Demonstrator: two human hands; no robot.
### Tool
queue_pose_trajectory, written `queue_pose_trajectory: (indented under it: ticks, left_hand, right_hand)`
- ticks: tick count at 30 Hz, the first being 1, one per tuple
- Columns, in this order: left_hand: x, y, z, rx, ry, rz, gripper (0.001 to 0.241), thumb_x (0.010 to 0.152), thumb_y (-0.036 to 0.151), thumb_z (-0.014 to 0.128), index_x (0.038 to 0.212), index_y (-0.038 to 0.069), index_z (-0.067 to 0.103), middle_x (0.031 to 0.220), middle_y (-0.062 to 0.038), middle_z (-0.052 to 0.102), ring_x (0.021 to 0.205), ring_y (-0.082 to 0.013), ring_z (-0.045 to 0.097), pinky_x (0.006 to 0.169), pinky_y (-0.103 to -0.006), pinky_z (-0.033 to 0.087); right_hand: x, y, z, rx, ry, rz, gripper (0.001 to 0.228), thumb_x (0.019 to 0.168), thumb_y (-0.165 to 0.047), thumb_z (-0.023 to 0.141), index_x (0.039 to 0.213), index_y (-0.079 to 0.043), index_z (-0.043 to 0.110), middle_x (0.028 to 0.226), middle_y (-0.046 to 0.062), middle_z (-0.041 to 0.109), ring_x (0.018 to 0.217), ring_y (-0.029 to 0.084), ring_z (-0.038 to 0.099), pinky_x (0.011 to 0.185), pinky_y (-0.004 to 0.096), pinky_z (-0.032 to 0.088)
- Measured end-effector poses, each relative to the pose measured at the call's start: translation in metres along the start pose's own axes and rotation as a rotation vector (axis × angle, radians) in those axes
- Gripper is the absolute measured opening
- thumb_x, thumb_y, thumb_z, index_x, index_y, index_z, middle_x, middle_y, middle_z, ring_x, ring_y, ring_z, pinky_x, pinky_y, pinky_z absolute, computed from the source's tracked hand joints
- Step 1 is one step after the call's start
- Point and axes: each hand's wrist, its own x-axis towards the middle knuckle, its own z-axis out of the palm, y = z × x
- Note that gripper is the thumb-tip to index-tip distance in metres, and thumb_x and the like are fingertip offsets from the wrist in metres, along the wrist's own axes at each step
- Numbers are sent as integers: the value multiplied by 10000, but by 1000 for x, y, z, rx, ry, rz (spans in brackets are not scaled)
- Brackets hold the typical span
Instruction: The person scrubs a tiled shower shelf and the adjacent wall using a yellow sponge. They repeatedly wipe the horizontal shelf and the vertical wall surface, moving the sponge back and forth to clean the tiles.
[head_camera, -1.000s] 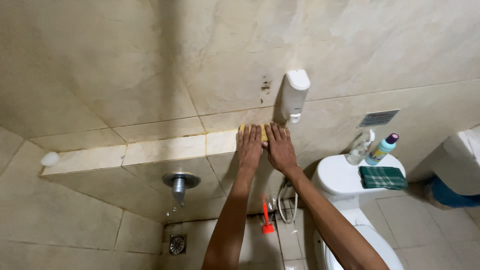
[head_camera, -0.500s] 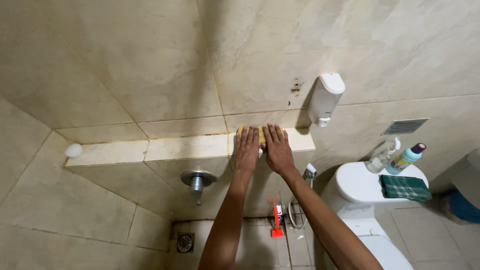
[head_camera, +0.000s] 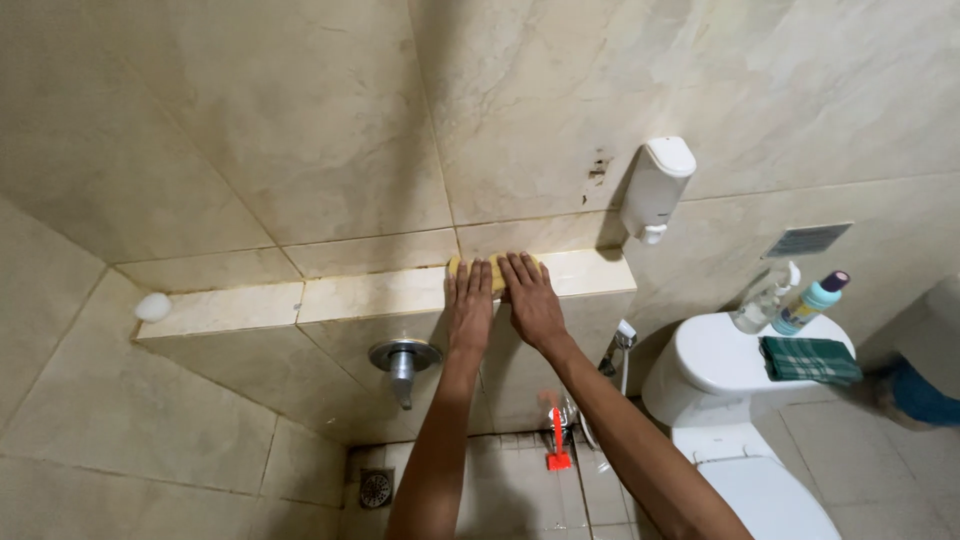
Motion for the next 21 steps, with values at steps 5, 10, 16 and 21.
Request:
queue_pose_trajectory:
  ticks: [5,10,16,21]
  left_hand:
    - [-5,1,-3,62,-17,37,639,963,116,505,1582,89,347,1655,-72,346,1545,-310,244,1272,-488,122]
    - [-10,26,-33,180,-107,62,726,917,108,537,1600,78,292,1671,-77,302,1541,-330,216,1263,-501,99]
    - [-7,67,1,25,-56,80,723,932,63,589,1588,51,286,1667,-102,301,1549,-360,215,1282,-523,108]
    - [-1,130,-3,31,-35,115,770,876,-9,569,1592,39,292,1676,-96,296,1551,-351,212,1280,-505,123]
  right_hand:
    - [-5,-1,-21,-45,-112,30,801,795,91,523,1559,-105,384,1617,117,390,1509,304,319,1234,461,240]
    - [-21,16,-22,17,-49,8,758,829,110,517,1550,-104,421,1603,129,430,1494,325,371,1226,457,289]
    - [-44,46,-51,31,-84,50,806,790,120,524,1554,-112,412,1604,131,423,1492,326,369,1220,437,308]
    - [-71,89,-81,-12,-69,63,862,751,152,508,1563,-112,389,1625,121,387,1500,308,333,1221,446,307]
